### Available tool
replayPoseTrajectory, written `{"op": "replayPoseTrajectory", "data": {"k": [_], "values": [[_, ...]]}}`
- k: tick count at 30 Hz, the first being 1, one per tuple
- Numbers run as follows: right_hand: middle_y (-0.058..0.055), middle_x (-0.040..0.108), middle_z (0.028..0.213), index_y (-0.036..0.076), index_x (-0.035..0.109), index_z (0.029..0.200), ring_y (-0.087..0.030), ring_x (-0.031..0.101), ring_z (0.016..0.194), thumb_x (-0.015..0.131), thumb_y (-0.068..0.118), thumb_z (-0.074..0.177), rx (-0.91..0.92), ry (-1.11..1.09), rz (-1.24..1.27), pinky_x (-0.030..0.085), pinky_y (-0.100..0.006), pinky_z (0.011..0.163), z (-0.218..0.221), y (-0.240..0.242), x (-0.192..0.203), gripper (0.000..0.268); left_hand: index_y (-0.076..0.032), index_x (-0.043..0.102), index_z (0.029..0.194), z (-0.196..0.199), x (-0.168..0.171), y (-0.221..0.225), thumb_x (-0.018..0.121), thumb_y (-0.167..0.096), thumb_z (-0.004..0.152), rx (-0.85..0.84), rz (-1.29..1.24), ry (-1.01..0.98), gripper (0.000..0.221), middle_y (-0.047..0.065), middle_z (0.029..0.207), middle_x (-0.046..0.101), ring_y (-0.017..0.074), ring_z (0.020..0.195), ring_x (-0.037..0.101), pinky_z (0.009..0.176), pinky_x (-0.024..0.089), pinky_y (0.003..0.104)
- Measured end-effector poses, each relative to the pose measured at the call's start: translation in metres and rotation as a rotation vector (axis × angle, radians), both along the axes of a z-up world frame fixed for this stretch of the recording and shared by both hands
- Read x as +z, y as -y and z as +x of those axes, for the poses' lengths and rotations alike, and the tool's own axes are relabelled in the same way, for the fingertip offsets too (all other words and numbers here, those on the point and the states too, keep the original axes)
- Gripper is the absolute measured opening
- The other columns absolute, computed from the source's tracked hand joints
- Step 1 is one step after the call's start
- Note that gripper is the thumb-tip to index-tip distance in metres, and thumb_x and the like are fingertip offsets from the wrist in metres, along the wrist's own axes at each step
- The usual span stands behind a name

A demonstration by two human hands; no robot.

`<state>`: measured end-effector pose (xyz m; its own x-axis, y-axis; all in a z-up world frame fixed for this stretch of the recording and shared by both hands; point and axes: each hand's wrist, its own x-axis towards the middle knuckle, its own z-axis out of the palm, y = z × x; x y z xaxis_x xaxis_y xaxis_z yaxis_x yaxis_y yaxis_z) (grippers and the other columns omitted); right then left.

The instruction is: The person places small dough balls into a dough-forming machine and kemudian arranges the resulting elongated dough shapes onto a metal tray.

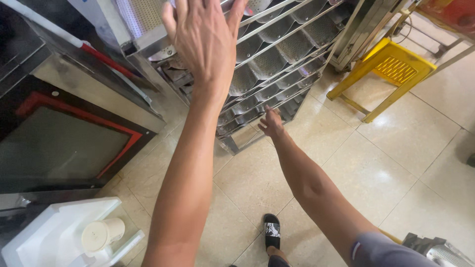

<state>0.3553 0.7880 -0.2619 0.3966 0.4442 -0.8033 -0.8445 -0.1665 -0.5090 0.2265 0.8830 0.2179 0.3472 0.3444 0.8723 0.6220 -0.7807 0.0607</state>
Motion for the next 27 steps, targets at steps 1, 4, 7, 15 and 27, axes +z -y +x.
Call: {"op": "replayPoseTrajectory", "data": {"k": [1,4,7,15,27], "values": [[-0.006,0.036,0.159,0.025,0.048,0.148,-0.032,0.046,0.135,0.064,0.041,0.097,-0.007,-0.004,0.001,0.047,-0.052,0.106,-0.001,0.001,-0.002,0.056,-0.006,0.063,0.113,-0.004,0.002,0.006,0.057,-0.055,0.11,0.019,0.004,-0.013,0.049,0.008,0.1,0.067,0.0254,0.102,0.058,0.1,0.035,0.046],[-0.008,0.035,0.16,0.024,0.051,0.147,-0.033,0.044,0.138,0.062,0.038,0.099,0.004,-0.017,0.005,0.046,-0.054,0.108,-0.007,0.013,-0.002,0.051,-0.006,0.064,0.115,-0.011,0.008,0.025,0.057,-0.058,0.109,0.054,-0.035,-0.056,0.053,0.008,0.097,0.066,0.024,0.094,0.055,0.098,0.034,0.045],[-0.008,0.036,0.162,0.022,0.051,0.147,-0.033,0.038,0.144,0.057,0.037,0.101,0.076,0.056,0.035,0.035,-0.061,0.112,-0.023,0.04,0.003,0.049,-0.007,0.065,0.108,-0.021,0.016,0.045,0.057,-0.058,0.108,0.061,-0.095,-0.088,0.052,0.006,0.089,0.062,0.0227,0.09,0.055,0.1,0.035,0.046],[-0.004,0.041,0.16,0.02,0.048,0.147,-0.031,0.038,0.145,0.054,0.036,0.101,0.101,0.117,0.074,0.029,-0.064,0.117,-0.051,0.118,-0.001,0.049,-0.008,0.065,0.098,-0.045,0.019,0.093,0.054,-0.062,0.11,0.068,-0.13,-0.144,0.057,0.007,0.082,0.058,0.0254,0.088,0.054,0.1,0.034,0.047],[-0.009,0.06,0.13,0.012,0.046,0.14,-0.025,0.065,0.109,0.044,0.027,0.107,-0.188,0.185,0.154,0.055,-0.048,0.095,-0.135,0.324,0.029,0.036,-0.014,0.027,0.162,-0.171,-0.174,0.257,0.055,-0.055,0.1,-0.219,-0.918,0.05,0.08,0.018,0.173,0.021,0.0385,0.159,0.023,0.126,0.017,0.062]]}}
